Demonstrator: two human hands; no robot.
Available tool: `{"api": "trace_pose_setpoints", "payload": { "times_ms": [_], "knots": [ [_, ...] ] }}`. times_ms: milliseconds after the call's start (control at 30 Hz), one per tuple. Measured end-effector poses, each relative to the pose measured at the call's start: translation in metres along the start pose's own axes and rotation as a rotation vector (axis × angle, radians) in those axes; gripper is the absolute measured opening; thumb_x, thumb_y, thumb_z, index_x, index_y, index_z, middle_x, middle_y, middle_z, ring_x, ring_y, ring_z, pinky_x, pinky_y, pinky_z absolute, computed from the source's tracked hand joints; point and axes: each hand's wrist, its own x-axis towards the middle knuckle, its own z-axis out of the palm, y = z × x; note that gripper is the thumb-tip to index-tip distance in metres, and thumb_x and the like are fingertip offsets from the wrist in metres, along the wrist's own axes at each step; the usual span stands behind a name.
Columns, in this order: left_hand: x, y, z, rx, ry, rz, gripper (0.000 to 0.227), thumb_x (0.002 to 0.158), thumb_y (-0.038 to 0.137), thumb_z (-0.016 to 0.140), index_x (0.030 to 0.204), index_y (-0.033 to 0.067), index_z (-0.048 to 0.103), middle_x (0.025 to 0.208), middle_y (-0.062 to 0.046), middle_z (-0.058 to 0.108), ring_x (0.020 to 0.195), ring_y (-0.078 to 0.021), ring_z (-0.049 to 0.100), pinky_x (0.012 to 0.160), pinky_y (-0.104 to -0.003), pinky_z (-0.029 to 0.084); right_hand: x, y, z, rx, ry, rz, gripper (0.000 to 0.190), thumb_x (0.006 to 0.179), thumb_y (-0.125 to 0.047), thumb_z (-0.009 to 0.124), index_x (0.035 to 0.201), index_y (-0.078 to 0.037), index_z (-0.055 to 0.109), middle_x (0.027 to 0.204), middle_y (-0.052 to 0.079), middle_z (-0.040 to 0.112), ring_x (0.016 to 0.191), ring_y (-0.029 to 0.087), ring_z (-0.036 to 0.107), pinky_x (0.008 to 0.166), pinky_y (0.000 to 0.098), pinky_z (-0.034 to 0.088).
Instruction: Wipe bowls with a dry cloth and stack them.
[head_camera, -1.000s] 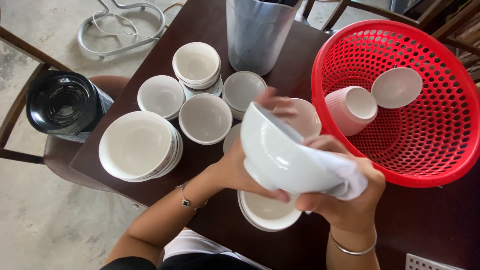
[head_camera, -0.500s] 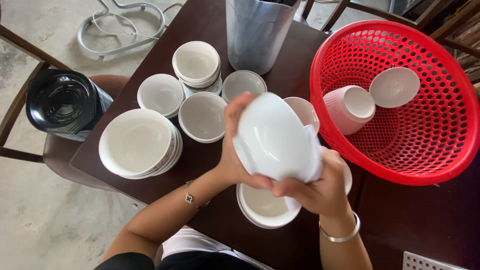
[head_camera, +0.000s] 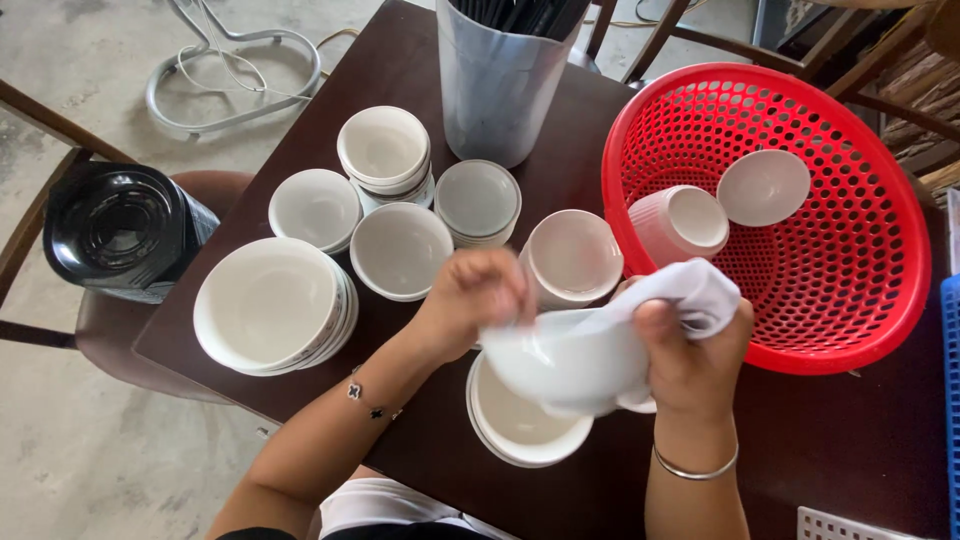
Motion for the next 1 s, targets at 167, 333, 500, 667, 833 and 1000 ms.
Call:
{"api": "trace_pose_setpoints", "payload": {
  "times_ms": [167,333,500,667,833,1000],
  "knots": [
    [-0.006,0.009,0.041,0.068,-0.085,0.057,0.041,0.101,0.040,0.072,0.112,0.0005,0.069,0.103,-0.006,0.071,0.092,-0.0112,0.067,0.084,-0.027,0.053,0.004,-0.018,0.021,0.092,0.161,0.328,0.040,0.103,-0.039,0.066,0.080,-0.007,0.064,0.070,-0.006,0.060,0.063,0.002,0.051,0.056,0.0227,0.037],
    [0.000,0.032,0.058,0.369,-0.146,0.195,0.048,0.099,0.038,0.075,0.124,-0.0016,0.064,0.115,-0.005,0.068,0.104,-0.0108,0.065,0.092,-0.026,0.053,0.012,-0.011,0.028,0.134,0.352,0.274,0.035,0.112,-0.035,0.063,0.091,-0.006,0.061,0.078,-0.007,0.056,0.070,0.002,0.049,0.063,0.0245,0.037],
    [-0.003,0.005,0.029,0.497,0.014,0.024,0.047,0.102,0.031,0.076,0.125,-0.0094,0.069,0.104,-0.009,0.071,0.092,-0.0132,0.065,0.082,-0.028,0.053,0.026,-0.023,0.039,0.269,0.449,0.326,0.031,0.110,-0.037,0.055,0.105,-0.007,0.063,0.094,-0.004,0.063,0.083,0.005,0.058,0.070,0.0262,0.047],
    [0.007,0.011,0.038,0.123,0.233,-0.018,0.050,0.105,0.038,0.058,0.129,-0.0066,0.063,0.113,-0.013,0.072,0.102,-0.0172,0.068,0.091,-0.033,0.054,-0.007,0.008,0.025,-0.140,0.081,0.276,0.042,0.107,-0.029,0.052,0.111,0.010,0.068,0.092,0.016,0.070,0.078,0.024,0.060,0.068,0.0357,0.046],
    [0.008,0.017,0.044,-0.019,0.194,0.003,0.054,0.106,0.042,0.052,0.132,-0.0045,0.059,0.123,-0.016,0.068,0.115,-0.0231,0.066,0.101,-0.038,0.052,0.022,-0.038,0.054,-0.660,-0.235,-0.304,0.047,0.103,-0.025,0.054,0.125,0.016,0.059,0.130,0.037,0.058,0.136,0.052,0.047,0.119,0.0584,0.034],
    [0.010,0.017,0.040,-0.149,0.189,-0.029,0.052,0.109,0.041,0.051,0.138,-0.0020,0.055,0.129,-0.014,0.065,0.121,-0.0240,0.062,0.107,-0.041,0.049,0.029,-0.051,0.044,-0.726,-0.335,-0.331,0.040,0.101,-0.023,0.059,0.115,0.013,0.068,0.128,0.027,0.063,0.140,0.046,0.048,0.126,0.0635,0.027]
  ]
}}
